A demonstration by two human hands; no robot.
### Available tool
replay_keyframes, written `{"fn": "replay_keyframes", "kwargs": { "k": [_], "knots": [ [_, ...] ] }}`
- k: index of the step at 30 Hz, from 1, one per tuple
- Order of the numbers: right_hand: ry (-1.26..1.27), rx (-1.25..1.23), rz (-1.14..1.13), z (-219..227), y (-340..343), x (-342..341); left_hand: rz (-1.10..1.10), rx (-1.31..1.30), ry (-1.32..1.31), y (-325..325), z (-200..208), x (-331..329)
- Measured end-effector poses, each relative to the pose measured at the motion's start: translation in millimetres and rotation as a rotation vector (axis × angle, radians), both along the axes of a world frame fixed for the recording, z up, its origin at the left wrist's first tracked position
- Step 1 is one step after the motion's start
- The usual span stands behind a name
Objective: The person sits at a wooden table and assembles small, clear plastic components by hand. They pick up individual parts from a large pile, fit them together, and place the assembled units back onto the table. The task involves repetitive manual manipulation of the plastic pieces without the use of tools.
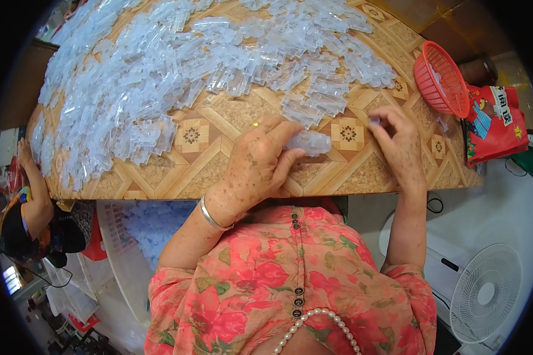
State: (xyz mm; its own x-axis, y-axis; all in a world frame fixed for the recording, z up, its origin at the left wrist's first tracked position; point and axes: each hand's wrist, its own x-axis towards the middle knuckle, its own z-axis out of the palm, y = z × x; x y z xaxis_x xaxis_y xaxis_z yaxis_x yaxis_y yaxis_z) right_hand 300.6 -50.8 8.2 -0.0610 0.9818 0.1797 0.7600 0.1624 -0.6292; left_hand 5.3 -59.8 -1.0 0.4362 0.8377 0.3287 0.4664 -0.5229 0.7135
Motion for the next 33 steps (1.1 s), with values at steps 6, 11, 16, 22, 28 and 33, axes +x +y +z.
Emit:
{"fn": "replay_keyframes", "kwargs": {
  "k": [6, 11, 16, 22, 28, 33],
  "knots": [
    [-0.119, -0.087, 0.090, 20, -30, -16, -0.082, -0.074, -0.051, -7, -1, -3],
    [-0.402, -0.150, 0.220, 48, -26, -22, -0.034, -0.058, -0.106, -10, -6, -2],
    [-0.353, -0.105, 0.281, 36, -17, -24, -0.043, -0.035, -0.007, -12, -6, -3],
    [-0.227, -0.263, 0.215, 32, -12, -21, -0.034, -0.039, -0.078, -14, -10, -4],
    [-0.205, -0.154, 0.167, 25, -18, -32, -0.019, -0.026, -0.064, -14, -11, -2],
    [-0.085, -0.174, 0.093, 29, -19, -47, -0.013, -0.002, -0.084, -13, -12, -1]
  ]
}}
